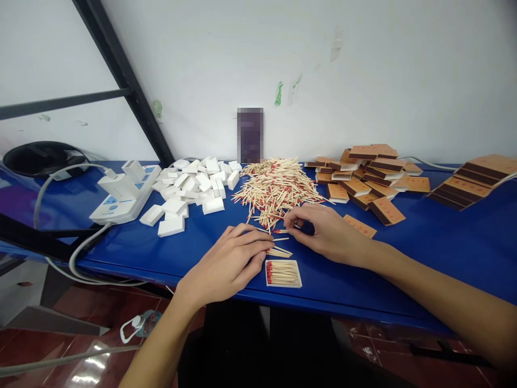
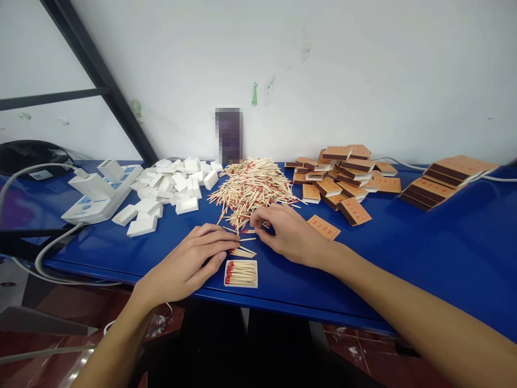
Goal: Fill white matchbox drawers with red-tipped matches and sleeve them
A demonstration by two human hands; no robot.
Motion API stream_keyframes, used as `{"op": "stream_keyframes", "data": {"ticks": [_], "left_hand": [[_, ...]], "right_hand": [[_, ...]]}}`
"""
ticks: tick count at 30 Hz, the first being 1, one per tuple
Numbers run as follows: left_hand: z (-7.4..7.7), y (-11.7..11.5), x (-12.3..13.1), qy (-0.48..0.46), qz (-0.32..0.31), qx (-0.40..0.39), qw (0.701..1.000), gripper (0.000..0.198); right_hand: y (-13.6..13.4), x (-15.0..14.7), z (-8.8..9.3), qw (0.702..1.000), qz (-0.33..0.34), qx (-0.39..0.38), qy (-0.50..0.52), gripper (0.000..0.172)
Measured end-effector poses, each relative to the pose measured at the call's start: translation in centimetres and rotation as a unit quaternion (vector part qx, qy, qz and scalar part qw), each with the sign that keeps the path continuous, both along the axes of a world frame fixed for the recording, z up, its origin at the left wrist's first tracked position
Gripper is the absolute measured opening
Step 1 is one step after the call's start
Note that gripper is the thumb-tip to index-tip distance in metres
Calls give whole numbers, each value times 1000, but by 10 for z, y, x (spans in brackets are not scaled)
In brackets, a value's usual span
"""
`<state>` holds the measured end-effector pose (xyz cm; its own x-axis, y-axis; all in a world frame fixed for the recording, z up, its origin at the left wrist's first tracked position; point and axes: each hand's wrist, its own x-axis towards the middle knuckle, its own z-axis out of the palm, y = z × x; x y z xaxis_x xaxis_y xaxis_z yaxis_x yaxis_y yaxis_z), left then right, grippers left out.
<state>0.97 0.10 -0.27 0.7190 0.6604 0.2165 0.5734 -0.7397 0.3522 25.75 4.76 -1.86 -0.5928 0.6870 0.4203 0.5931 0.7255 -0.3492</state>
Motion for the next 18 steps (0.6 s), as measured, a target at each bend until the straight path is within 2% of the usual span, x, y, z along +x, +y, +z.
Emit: {"op": "stream_keyframes", "data": {"ticks": [7, 13, 18], "left_hand": [[-1, 0, 1, -12, 31, 6, 999, 32], [-4, 1, 1, -9, 101, 32, 994, 32], [-4, 0, 1, 3, 123, 50, 991, 30]], "right_hand": [[-1, -1, 2, 999, -3, -8, 34, 9], [-1, 0, -1, 1000, 6, 22, 13, 10], [0, 0, -2, 1000, 6, 20, -2, 8]]}}
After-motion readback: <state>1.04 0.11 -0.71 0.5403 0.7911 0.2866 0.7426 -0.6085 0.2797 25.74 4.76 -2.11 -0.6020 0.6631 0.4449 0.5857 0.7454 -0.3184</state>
